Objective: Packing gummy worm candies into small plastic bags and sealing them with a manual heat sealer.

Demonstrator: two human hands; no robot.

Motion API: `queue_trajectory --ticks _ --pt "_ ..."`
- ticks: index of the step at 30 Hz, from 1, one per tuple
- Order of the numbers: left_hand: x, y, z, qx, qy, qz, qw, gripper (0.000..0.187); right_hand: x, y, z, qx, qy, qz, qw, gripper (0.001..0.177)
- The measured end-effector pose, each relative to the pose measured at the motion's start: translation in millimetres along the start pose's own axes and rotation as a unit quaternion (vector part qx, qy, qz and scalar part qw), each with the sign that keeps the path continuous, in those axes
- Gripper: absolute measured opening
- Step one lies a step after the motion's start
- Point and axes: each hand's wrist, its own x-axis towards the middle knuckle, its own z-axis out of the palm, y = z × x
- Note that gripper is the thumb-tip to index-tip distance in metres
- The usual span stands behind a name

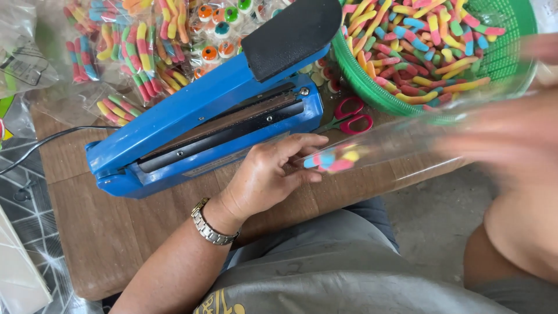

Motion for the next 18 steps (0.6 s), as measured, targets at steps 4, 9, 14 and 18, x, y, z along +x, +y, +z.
queue_trajectory --ticks 4,9,14,18 --pt "1.1 5.6 -5.1 -0.072 -0.023 0.039 0.996 0.054 -29.0 -20.0 37.2 -0.035 0.042 -0.158 0.986 0.070" --pt "-2.2 1.7 -1.3 -0.076 -0.019 0.032 0.996 0.048 -77.4 -38.6 101.3 -0.085 0.092 -0.354 0.927 0.085" --pt "-4.7 5.0 0.2 -0.132 -0.007 -0.003 0.991 0.027 -112.7 -75.7 158.9 -0.145 0.152 -0.590 0.780 0.110" --pt "-3.7 8.4 1.9 -0.202 -0.018 -0.059 0.977 0.021 -72.1 -59.7 198.2 -0.201 0.006 -0.515 0.833 0.072"
